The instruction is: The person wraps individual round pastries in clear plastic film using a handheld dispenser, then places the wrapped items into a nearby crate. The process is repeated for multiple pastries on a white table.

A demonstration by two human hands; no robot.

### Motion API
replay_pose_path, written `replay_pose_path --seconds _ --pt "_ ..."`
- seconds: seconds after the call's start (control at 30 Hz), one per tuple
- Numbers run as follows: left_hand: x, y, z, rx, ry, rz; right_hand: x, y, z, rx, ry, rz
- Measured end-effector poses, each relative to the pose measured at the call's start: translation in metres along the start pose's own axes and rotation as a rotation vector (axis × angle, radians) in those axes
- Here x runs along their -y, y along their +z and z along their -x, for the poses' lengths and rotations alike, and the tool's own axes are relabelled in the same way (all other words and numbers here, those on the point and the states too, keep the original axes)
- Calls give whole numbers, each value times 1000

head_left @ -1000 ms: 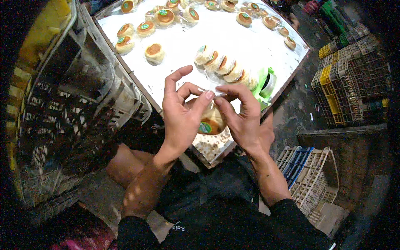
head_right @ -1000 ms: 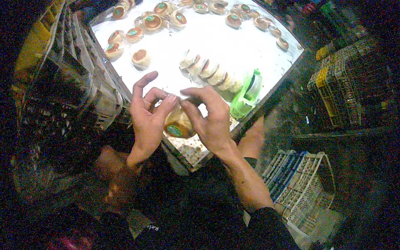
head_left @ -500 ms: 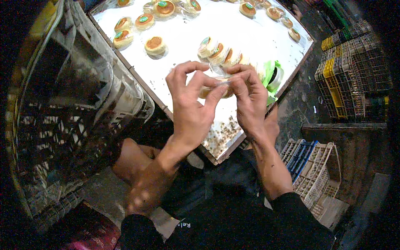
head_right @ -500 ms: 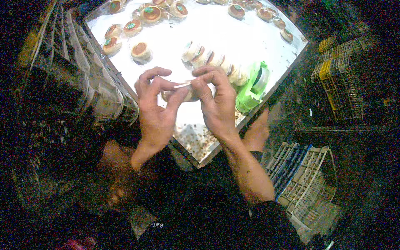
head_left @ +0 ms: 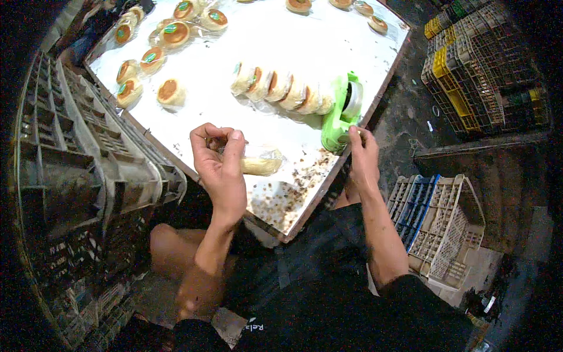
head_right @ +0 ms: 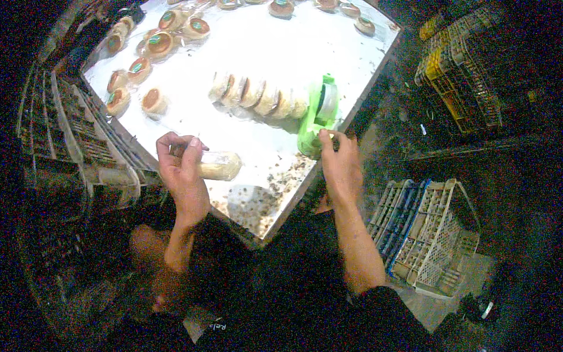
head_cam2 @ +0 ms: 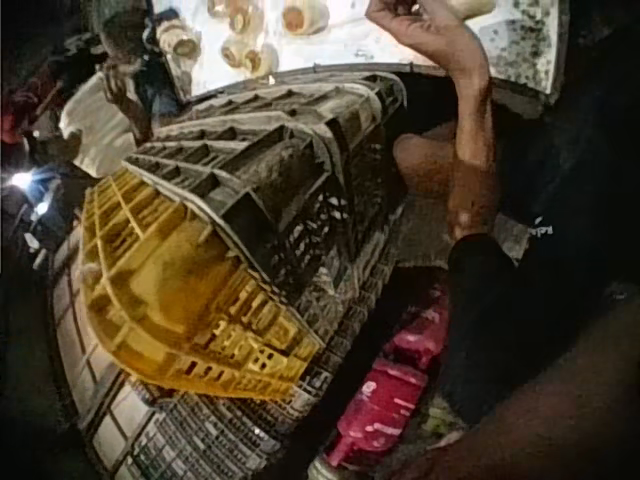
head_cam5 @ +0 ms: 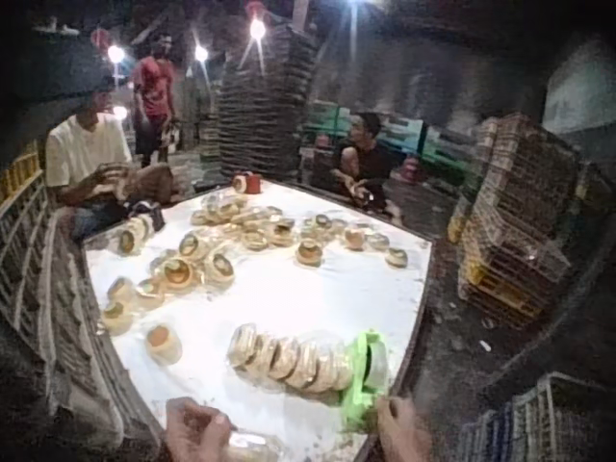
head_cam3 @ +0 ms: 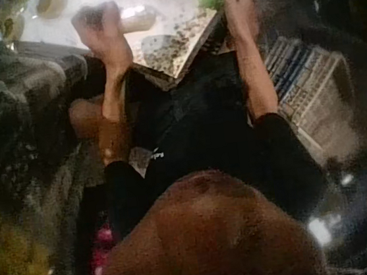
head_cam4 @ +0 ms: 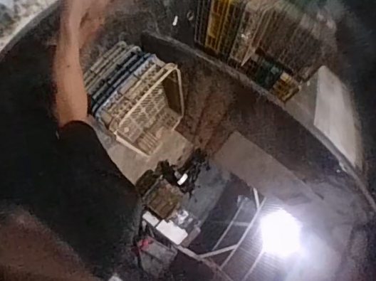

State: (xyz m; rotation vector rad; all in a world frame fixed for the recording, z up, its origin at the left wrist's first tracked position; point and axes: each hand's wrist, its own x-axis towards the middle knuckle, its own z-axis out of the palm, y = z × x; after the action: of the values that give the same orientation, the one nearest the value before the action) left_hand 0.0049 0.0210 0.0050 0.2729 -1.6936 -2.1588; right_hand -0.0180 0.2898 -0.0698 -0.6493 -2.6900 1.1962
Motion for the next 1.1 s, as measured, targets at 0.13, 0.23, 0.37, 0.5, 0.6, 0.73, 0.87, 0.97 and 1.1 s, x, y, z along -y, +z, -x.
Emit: replay_pose_path --seconds 0.13,0.23,0.37,0.5,0.6,0.73,0.87,0.97,1.1 --pt "18 10 0 32 2 -5 32 1 -19 89 168 -357" --pt "21 9 0 50 -39 -72 33 7 -33 -51 95 -379" --pt "26 5 -1 -15 -64 -2 25 -6 25 -194 -92 -55" --pt "39 0 -17 -34 -2 -149 -1 31 45 50 149 -459" --pt "43 -5 -27 -90 51 -221 88 45 74 111 -207 -575" --pt "12 -5 -21 -115 -7 -172 162 65 104 180 -425 -674" --pt "-14 -6 -19 -18 191 -428 159 82 101 210 -295 -826" --pt "-17 -13 -31 145 119 -247 139 66 78 690 40 -951" --pt "-12 -11 -55 31 -134 174 143 80 59 804 53 -925"
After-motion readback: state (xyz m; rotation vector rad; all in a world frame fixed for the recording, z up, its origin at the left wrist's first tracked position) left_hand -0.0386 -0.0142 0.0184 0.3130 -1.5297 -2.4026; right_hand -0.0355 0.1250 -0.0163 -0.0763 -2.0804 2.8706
